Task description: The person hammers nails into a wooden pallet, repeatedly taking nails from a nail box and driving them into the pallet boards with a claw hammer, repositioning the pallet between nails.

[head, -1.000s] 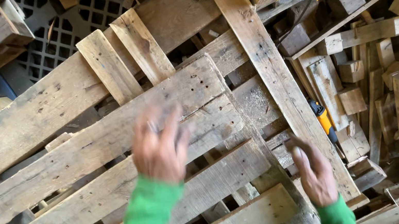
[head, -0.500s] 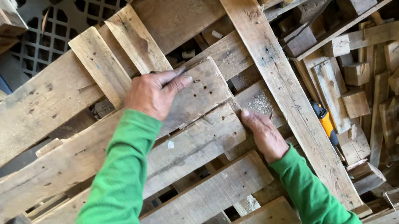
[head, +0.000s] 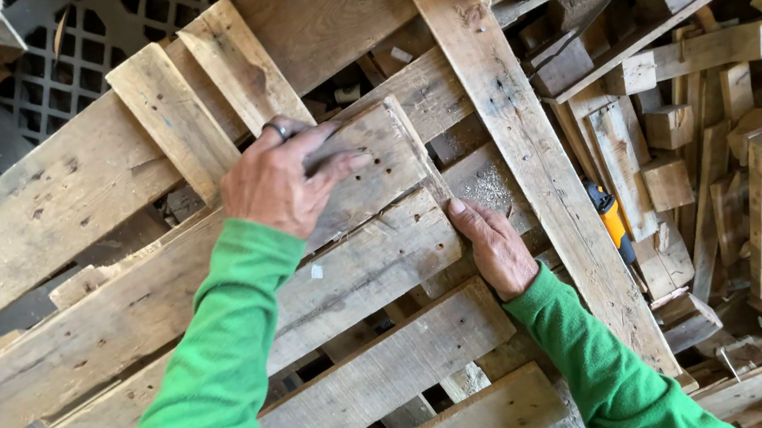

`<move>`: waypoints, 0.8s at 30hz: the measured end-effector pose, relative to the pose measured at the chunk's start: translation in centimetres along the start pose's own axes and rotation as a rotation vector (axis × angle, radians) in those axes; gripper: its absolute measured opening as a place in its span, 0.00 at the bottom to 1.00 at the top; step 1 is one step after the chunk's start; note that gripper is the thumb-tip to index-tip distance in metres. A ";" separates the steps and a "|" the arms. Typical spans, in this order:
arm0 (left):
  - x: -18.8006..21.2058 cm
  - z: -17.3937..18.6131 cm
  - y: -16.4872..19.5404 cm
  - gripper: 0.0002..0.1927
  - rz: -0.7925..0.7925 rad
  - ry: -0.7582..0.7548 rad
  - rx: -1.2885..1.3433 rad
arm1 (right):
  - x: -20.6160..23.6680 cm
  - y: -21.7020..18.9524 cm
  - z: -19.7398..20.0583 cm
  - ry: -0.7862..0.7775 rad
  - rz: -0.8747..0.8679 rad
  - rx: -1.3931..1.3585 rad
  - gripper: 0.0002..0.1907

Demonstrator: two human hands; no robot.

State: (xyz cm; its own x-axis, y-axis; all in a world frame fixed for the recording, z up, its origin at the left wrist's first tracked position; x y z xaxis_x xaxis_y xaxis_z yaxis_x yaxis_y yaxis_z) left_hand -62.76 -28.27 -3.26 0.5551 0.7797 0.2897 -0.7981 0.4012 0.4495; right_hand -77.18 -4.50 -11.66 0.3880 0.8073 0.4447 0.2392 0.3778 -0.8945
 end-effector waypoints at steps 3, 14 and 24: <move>-0.2 -0.3 1.1 0.45 -0.003 -0.033 -0.085 | -0.1 -0.3 -0.3 -0.011 -0.003 -0.045 0.28; 0.9 -0.8 4.2 0.52 -0.260 0.174 -0.062 | 0.2 -0.9 -0.2 -0.010 0.026 0.008 0.27; 0.7 -0.9 4.8 0.65 -0.365 0.211 -0.218 | 0.1 -1.4 -0.1 -0.037 0.044 0.028 0.28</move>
State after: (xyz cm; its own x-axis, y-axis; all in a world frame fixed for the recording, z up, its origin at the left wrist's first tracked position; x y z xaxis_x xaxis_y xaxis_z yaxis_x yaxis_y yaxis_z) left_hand -66.46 -25.38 -1.65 0.7666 0.6407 -0.0425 -0.6029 0.7410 0.2957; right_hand -77.37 -4.94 -10.37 0.3638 0.8395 0.4036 0.1980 0.3537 -0.9142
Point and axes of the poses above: each hand's wrist, its own x-axis away from the middle knuckle, its own z-axis out of the back of the hand, y = z × x, the point moved 5 cm from there along -x, towards the middle knuckle, and after that the axes turned 12 degrees about z, right-handed, at the moved point
